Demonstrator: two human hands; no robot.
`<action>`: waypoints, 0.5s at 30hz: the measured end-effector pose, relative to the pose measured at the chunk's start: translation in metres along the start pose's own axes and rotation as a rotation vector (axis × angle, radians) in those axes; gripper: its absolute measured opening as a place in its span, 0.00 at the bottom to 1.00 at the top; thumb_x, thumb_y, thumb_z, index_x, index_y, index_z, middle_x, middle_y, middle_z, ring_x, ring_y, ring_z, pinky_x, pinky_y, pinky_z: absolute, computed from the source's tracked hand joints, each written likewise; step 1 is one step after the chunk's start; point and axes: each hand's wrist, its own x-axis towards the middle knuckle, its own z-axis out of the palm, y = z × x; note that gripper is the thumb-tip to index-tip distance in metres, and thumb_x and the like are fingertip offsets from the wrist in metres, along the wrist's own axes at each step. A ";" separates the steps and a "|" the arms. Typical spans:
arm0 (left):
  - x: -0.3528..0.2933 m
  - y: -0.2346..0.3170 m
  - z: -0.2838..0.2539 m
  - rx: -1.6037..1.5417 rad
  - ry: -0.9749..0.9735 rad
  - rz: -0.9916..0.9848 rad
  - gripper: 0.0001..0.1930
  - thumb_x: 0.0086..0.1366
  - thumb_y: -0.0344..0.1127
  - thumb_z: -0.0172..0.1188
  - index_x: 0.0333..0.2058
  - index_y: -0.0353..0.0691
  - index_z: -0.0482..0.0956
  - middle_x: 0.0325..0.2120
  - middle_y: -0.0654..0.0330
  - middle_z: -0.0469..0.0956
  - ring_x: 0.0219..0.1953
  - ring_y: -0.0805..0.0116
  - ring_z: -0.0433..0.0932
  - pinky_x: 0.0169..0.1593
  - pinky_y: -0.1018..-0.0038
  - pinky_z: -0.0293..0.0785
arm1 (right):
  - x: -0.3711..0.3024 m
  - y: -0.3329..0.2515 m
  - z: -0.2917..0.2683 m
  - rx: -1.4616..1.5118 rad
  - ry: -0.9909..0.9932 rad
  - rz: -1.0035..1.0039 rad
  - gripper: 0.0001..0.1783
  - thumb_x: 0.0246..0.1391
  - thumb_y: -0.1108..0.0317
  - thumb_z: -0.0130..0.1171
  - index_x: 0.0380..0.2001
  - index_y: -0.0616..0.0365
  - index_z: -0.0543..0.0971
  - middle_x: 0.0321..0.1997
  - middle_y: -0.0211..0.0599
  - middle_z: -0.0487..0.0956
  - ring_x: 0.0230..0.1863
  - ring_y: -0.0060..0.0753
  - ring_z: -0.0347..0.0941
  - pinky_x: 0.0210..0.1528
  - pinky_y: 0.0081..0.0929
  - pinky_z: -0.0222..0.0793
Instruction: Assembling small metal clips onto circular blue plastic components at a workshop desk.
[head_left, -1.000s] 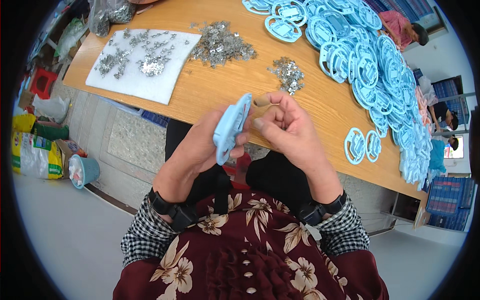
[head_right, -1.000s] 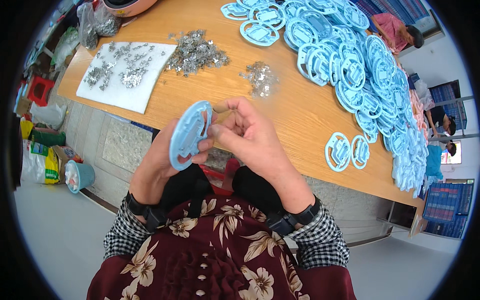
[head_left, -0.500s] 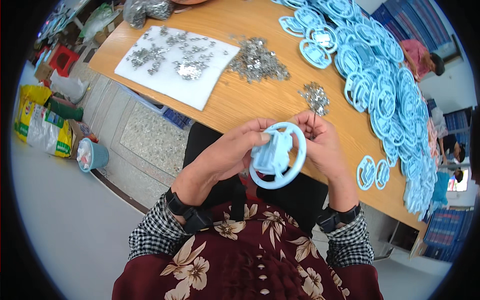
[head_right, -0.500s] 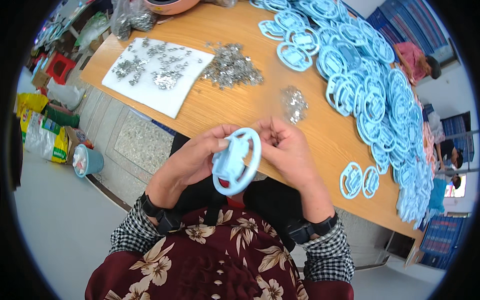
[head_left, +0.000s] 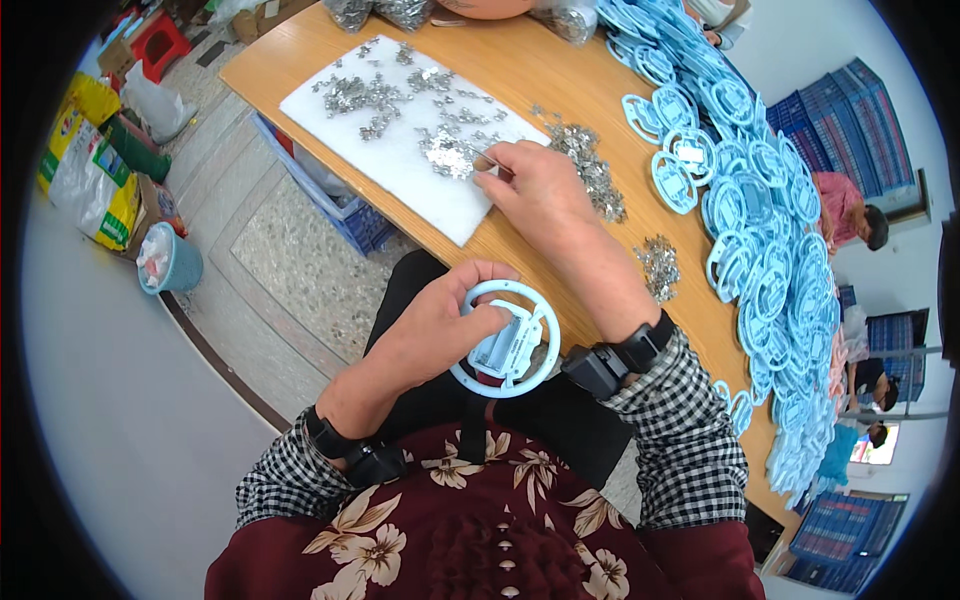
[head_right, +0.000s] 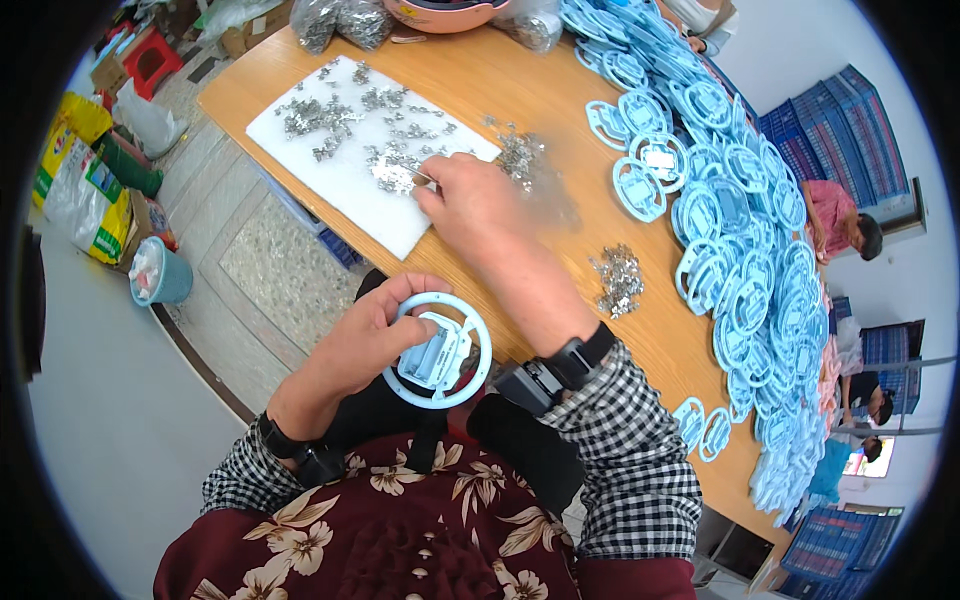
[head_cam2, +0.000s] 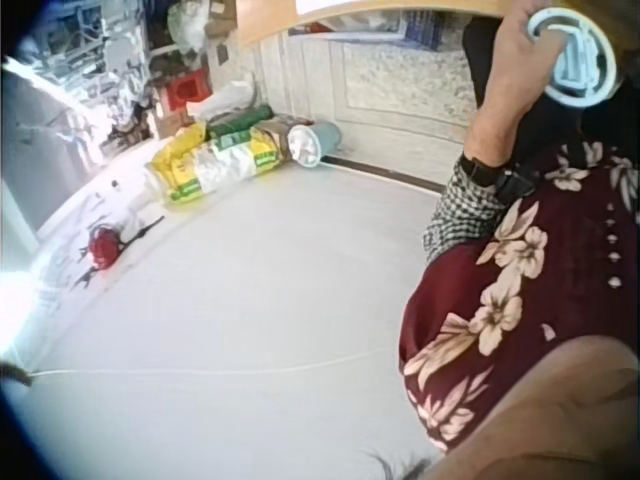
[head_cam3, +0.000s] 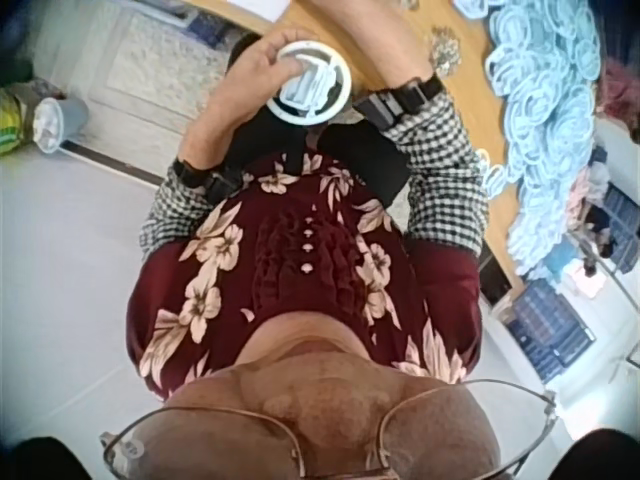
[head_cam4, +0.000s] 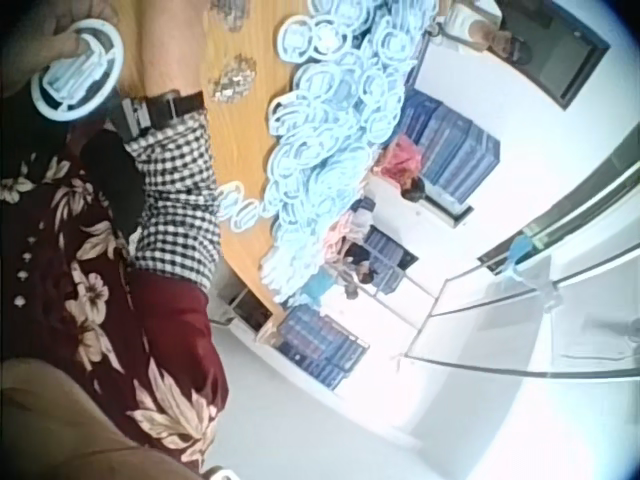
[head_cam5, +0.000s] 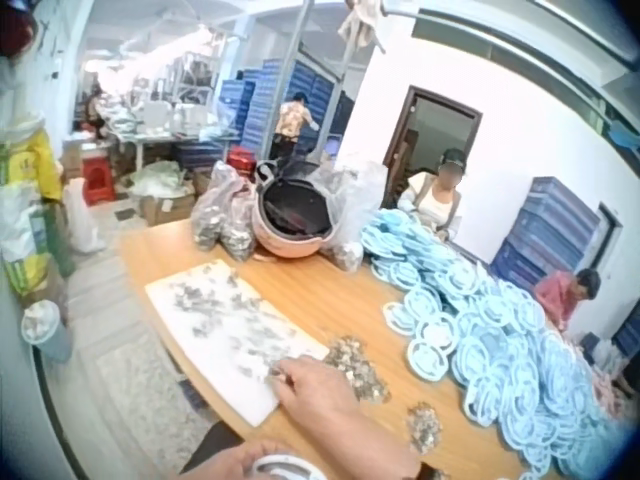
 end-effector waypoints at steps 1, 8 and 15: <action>0.000 -0.001 -0.002 -0.004 -0.010 0.000 0.20 0.65 0.27 0.55 0.56 0.35 0.69 0.43 0.61 0.79 0.42 0.78 0.79 0.46 0.78 0.77 | 0.005 -0.003 0.005 -0.004 -0.008 -0.006 0.12 0.55 0.63 0.64 0.40 0.58 0.82 0.35 0.45 0.80 0.36 0.49 0.77 0.40 0.39 0.73; -0.004 0.002 -0.010 0.016 0.014 0.026 0.19 0.66 0.28 0.54 0.56 0.36 0.70 0.42 0.62 0.79 0.41 0.79 0.78 0.45 0.79 0.77 | 0.009 -0.004 0.007 -0.065 -0.089 0.013 0.09 0.56 0.62 0.60 0.34 0.55 0.81 0.36 0.42 0.81 0.39 0.51 0.78 0.43 0.43 0.73; 0.006 0.004 -0.020 -0.139 0.139 0.100 0.11 0.74 0.36 0.49 0.46 0.37 0.78 0.35 0.67 0.80 0.36 0.83 0.78 0.40 0.82 0.75 | -0.020 -0.005 -0.035 0.432 -0.284 0.249 0.11 0.57 0.63 0.66 0.32 0.61 0.82 0.25 0.17 0.72 0.27 0.10 0.61 0.29 0.17 0.58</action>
